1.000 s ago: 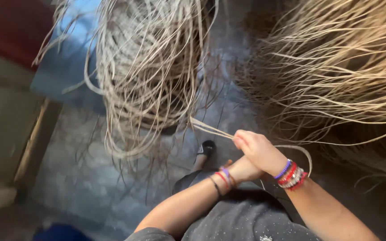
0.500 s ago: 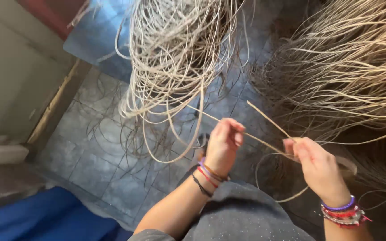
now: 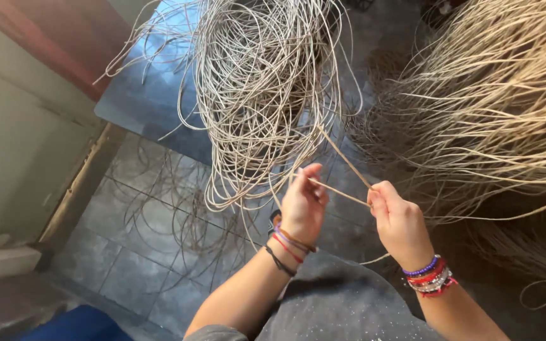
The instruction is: Tie individual fiber strands onto a circular frame to create a woven decoration
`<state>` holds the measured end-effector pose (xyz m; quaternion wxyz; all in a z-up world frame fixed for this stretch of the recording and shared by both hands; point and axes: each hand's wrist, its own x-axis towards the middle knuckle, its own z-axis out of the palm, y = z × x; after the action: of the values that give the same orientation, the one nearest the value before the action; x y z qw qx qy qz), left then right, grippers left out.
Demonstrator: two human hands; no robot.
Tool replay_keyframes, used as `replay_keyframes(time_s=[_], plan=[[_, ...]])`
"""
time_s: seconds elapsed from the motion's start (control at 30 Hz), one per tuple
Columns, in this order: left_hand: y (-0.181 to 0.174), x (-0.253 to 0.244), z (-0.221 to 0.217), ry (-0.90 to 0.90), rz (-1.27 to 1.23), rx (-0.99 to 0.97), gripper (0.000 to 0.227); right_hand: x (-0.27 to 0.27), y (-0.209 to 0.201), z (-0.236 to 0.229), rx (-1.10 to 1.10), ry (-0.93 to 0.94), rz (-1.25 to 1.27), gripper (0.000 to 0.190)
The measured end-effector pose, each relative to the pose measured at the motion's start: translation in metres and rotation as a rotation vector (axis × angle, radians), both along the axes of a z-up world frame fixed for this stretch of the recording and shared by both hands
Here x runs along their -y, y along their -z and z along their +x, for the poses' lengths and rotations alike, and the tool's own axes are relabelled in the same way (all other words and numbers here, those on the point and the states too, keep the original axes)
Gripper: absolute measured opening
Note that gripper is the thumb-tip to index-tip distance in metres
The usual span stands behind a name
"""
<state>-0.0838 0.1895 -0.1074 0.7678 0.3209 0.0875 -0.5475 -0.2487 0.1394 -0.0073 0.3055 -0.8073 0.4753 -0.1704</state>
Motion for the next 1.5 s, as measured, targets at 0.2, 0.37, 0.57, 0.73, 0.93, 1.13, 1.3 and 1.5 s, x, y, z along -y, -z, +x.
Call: replay_keyframes(time_s=[0.2,0.37,0.57,0.73,0.93,1.13,1.3,1.5], plan=[[0.007,0.014,0.029,-0.049,0.115,0.149,0.035,0.011,0.004,0.04,-0.19,-0.071,0.065,0.022],[0.004,0.009,0.022,0.49,0.181,0.23,0.041,0.023,0.034,0.085,-0.144,-0.115,-0.036,0.018],[-0.045,-0.004,0.124,0.479,-0.028,1.672,0.029,0.038,0.019,0.099,-0.19,-0.07,-0.084,0.021],[-0.022,0.021,0.12,0.632,-0.376,1.771,0.019,0.037,-0.001,0.1,-0.195,-0.012,-0.108,0.017],[-0.017,0.031,0.169,0.833,-0.331,2.174,0.028,0.045,-0.02,0.046,-0.258,0.155,-0.131,0.016],[-0.015,0.031,0.159,0.726,-0.284,2.438,0.026,0.025,-0.014,0.098,-0.189,0.089,-0.268,0.011],[-0.022,0.035,0.162,0.6,-0.33,2.434,0.018,0.014,0.029,0.143,-0.067,-0.021,-0.138,0.012],[0.092,0.036,0.193,0.954,-0.12,2.531,0.012,0.032,-0.013,0.104,-0.151,0.222,-0.025,0.013]])
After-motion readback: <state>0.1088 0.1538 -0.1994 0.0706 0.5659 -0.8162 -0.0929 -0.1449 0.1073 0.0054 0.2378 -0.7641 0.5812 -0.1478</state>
